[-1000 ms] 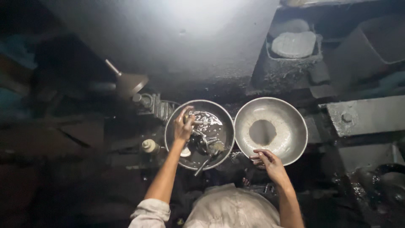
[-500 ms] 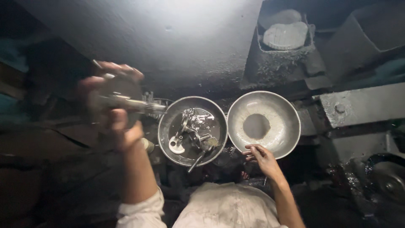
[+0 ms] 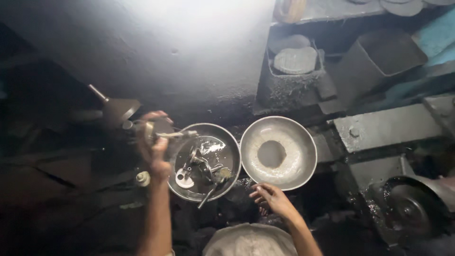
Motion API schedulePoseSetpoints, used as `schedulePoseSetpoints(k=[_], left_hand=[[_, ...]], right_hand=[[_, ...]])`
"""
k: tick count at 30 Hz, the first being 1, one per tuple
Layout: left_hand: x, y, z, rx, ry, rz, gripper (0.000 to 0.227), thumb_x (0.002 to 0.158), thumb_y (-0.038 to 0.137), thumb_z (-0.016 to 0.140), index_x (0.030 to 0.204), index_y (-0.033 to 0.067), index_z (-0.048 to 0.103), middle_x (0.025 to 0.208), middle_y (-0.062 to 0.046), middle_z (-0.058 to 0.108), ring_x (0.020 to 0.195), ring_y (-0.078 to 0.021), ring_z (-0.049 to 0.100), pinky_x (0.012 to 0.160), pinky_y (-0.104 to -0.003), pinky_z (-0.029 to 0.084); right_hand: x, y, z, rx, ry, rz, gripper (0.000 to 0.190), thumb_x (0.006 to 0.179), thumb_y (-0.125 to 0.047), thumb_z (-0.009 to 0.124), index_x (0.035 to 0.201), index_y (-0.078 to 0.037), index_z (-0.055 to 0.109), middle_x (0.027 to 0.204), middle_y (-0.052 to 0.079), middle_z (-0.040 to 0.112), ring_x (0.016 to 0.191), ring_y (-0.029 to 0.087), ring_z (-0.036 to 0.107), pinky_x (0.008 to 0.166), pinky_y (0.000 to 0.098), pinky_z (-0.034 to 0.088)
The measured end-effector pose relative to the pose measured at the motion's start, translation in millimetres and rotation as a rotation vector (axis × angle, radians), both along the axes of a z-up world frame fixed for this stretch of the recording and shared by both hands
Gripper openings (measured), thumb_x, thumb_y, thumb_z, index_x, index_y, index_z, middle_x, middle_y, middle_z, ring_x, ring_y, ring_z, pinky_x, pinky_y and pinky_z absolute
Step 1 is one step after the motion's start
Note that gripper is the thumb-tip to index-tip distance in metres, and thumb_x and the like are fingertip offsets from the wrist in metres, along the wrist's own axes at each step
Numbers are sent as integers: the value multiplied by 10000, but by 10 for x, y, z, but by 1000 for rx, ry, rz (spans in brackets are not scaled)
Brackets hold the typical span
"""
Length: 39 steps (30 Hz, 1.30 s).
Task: The person grinds small metal parts against a rotating grinding wheel, holding them with both hands and rotating them to smooth different surfaces. The person periodically dips the parts into a metal bowl of liquid, likely for cooling or cleaning, before resuming grinding.
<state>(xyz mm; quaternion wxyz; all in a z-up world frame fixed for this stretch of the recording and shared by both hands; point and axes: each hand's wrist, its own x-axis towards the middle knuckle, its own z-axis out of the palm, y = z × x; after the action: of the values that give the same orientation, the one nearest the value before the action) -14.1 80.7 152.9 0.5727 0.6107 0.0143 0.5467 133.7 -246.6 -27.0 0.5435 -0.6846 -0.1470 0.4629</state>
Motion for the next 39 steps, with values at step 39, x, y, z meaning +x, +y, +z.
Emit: schedulePoseSetpoints(k=[39], left_hand=[[1055, -4183, -2037, -196, 1008, -917, 266, 1070, 281, 511, 1099, 45, 630, 977, -99, 643, 917, -194, 599, 827, -318, 496]], right_hand=[[-161, -3020, -305, 24, -329, -66, 475, 1046, -412, 500, 1251, -23, 681, 1074, 61, 742, 950, 120, 630, 858, 304, 541]])
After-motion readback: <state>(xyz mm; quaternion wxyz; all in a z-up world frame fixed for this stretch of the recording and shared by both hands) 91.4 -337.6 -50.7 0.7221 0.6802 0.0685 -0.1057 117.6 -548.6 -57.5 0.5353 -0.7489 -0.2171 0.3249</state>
